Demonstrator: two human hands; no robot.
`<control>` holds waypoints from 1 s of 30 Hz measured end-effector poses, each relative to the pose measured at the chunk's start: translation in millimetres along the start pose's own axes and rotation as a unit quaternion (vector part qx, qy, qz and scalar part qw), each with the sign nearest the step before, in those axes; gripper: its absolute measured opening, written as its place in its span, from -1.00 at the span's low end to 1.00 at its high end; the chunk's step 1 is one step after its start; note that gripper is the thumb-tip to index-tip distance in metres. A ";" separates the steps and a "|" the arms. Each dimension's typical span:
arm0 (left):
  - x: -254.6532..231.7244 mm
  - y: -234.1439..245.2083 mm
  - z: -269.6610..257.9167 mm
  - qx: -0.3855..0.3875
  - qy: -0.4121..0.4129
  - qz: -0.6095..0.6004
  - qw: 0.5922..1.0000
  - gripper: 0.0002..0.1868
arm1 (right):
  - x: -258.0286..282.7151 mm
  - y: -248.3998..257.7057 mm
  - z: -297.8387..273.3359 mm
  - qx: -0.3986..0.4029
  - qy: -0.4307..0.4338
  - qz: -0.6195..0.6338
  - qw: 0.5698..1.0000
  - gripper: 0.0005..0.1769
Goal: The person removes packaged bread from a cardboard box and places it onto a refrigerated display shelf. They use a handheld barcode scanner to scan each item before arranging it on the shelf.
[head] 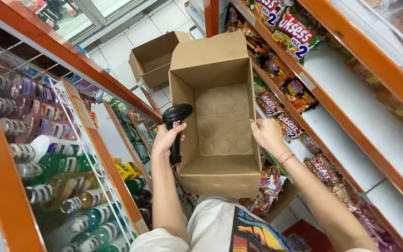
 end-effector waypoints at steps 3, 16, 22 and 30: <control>7.9 -4.8 -25.7 -0.024 -0.011 0.003 1.000 -0.67 | -2.1 2.2 -11.5 0.002 0.019 0.010 1.000 -0.46; 3.6 35.5 37.5 -0.072 0.016 0.030 0.997 -0.73 | 7.3 -69.7 51.5 0.039 0.008 0.007 0.999 -0.40; 12.6 76.6 140.5 -0.091 0.050 0.012 0.995 -0.75 | 20.2 -137.3 143.5 0.093 -0.023 -0.032 0.995 -0.39; -35.0 137.1 290.9 -0.130 0.024 0.040 0.990 -0.76 | 63.9 -221.7 314.9 0.132 0.021 -0.055 0.989 -0.42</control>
Point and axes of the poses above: each hand's wrist, its own z-axis towards the middle knuckle, its own y-axis out of the back of the hand, x = y × z, the point moved 7 cm from there along z, towards the middle knuckle, and after that the axes turned 3 degrees about z, right-handed, at the moved point
